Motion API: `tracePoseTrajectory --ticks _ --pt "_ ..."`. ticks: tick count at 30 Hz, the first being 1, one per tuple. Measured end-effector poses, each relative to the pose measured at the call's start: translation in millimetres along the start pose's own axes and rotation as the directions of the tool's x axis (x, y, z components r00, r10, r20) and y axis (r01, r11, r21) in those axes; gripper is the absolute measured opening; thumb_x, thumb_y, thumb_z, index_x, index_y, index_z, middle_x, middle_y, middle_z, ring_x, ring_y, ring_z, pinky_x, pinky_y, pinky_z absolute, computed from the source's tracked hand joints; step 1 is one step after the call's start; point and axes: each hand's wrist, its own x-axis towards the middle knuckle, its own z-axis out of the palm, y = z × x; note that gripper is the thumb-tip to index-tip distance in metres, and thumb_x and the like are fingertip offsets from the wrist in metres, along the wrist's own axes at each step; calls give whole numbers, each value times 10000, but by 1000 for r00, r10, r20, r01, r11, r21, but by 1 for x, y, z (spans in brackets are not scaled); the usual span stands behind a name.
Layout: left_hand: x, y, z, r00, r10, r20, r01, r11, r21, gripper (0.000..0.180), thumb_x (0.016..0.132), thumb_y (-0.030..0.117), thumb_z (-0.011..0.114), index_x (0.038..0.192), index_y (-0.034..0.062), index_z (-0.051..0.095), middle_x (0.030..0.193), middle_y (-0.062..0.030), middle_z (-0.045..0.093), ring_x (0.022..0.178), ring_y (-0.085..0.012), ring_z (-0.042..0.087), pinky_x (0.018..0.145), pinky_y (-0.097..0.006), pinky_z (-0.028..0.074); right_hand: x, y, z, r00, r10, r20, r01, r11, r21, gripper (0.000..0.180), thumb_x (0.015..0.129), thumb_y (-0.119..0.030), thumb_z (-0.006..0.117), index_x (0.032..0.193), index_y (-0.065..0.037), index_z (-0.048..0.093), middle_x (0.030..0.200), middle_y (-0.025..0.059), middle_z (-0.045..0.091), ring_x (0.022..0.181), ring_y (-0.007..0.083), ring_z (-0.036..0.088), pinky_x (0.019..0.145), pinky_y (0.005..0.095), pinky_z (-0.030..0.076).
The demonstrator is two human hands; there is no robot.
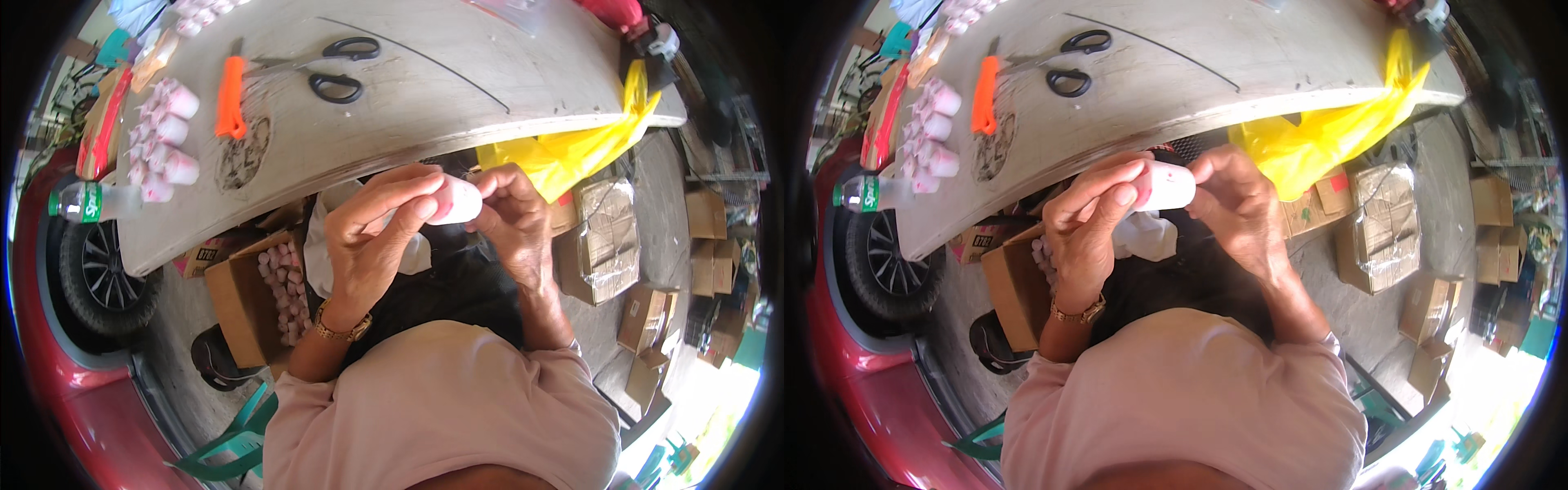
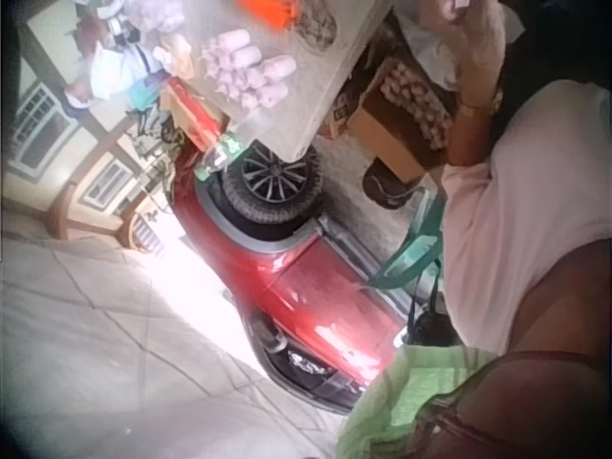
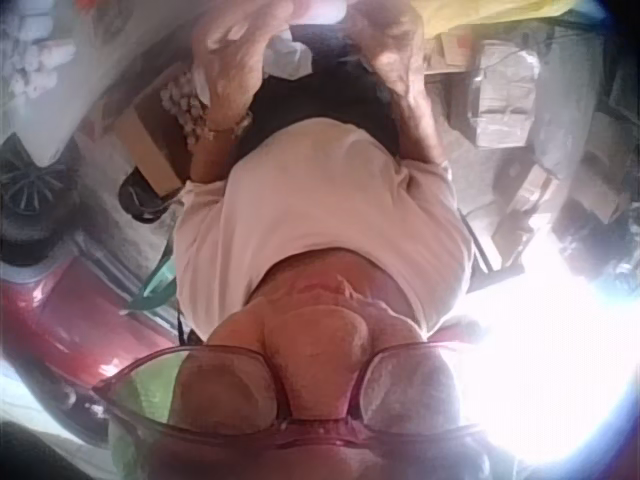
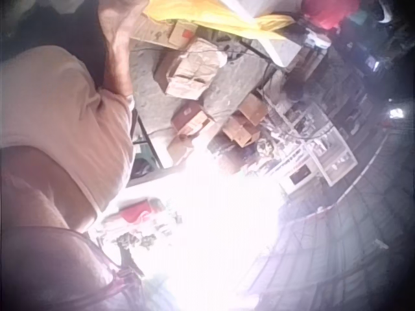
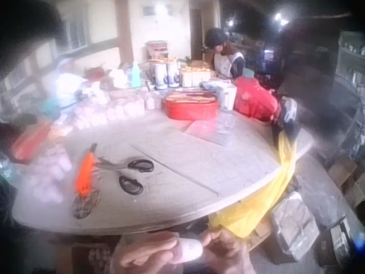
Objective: The person inserts wicks into small pink cylindrical candles, wipes them with a cloth, and uses a lighter to melt wax around the wick base. They then use scissors to trim the wicks and place the finished candles on the table.
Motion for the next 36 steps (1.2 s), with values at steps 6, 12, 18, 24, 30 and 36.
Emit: tracePoseTrajectory --ticks 6,12,18,24,30,36 --pt "3 -8 0 871 432 235 -467 577 670 112 865 56 656 964 6 675 954 -148 696 874 -276 667 914 -424 516 1 -4 0 972 81 219 -8 950 -314 652 720 -13 697 1306 -106 428 1143 74 479 983 210 568 768 311 478" --pt "1 5 -11 879 454 146 -443 661 606 104 942 45 492 871 -19 532 799 -128 600 724 -209 592 910 -493 527 2 61 -34 969 -61 240 220 658 -720 289 733 -142 711 988 -86 587 968 125 588 785 353 642 717 411 531" --pt "-9 84 -68 748 600 -282 -466 778 421 208 969 167 502 848 4 461 734 -64 400 685 -143 410 1103 -619 298 -8 170 -194 966 190 -175 -184 29 -982 300 777 -294 662 1017 -114 643 896 138 676 846 335 658 773 436 517" --pt "-27 84 -73 760 528 -378 -342 820 459 245 955 152 525 754 26 464 727 -74 438 656 -113 410 1096 -595 316 -38 187 -323 747 -122 -653 -663 -68 -746 377 796 -204 604 1145 -67 567 1103 199 585 1058 441 559 859 499 478" --pt "-40 26 -32 966 183 -181 -73 870 488 164 974 134 474 885 -3 484 778 -88 527 649 -96 437 1010 -525 431 -39 182 -267 995 -66 -80 -74 78 -994 31 779 -118 625 762 -93 629 705 100 637 679 274 654 577 369 511" --pt "-43 17 -29 998 54 -29 -38 916 399 73 931 60 521 909 18 576 782 -69 613 667 -137 558 1014 -492 415 -9 105 -105 957 290 -1 -177 581 -794 214 888 -64 561 1082 -43 649 1051 108 654 965 221 627 839 345 493"
